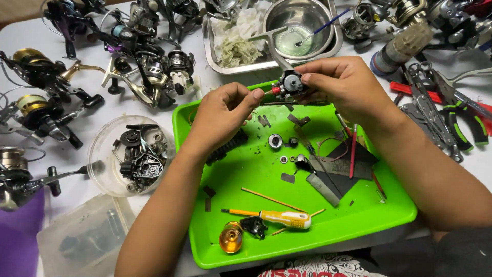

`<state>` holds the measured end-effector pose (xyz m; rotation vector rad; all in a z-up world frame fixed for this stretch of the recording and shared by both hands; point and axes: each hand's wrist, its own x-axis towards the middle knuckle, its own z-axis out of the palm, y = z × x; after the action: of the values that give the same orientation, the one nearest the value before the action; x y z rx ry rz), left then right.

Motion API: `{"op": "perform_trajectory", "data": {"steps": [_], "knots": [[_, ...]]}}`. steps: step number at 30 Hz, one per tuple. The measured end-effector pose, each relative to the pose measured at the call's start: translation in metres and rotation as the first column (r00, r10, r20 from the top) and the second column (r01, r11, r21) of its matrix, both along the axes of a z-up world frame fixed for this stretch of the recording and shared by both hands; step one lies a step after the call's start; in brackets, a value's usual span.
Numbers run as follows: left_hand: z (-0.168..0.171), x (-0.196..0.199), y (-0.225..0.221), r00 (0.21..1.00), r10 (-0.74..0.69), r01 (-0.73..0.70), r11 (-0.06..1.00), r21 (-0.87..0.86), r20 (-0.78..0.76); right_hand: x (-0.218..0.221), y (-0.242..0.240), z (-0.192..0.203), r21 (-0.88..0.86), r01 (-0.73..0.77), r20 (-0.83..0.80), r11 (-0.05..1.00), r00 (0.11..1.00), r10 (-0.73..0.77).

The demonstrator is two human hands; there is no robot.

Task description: Repairing and assembling internal components of a fishing reel using a screwdriver and lubricant.

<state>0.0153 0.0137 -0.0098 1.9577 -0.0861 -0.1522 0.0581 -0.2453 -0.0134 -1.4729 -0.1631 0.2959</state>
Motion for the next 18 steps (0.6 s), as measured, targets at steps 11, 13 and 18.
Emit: {"op": "perform_trajectory", "data": {"steps": [11, 13, 18], "knots": [[0.0, -0.003, -0.003, 0.986, 0.045, -0.03, 0.995, -0.092, 0.162, -0.004, 0.003, 0.006, -0.01, 0.078, 0.033, 0.997, 0.996, -0.077], [-0.001, -0.002, -0.002, 0.985, 0.057, -0.038, 0.992, -0.117, 0.161, -0.005, 0.004, 0.007, -0.001, 0.093, 0.034, 0.996, 0.995, -0.093], [-0.01, 0.002, 0.0, 0.984, 0.088, -0.044, 0.962, -0.269, 0.154, -0.005, 0.004, 0.008, 0.022, 0.145, 0.06, 0.989, 0.987, -0.146]]}}
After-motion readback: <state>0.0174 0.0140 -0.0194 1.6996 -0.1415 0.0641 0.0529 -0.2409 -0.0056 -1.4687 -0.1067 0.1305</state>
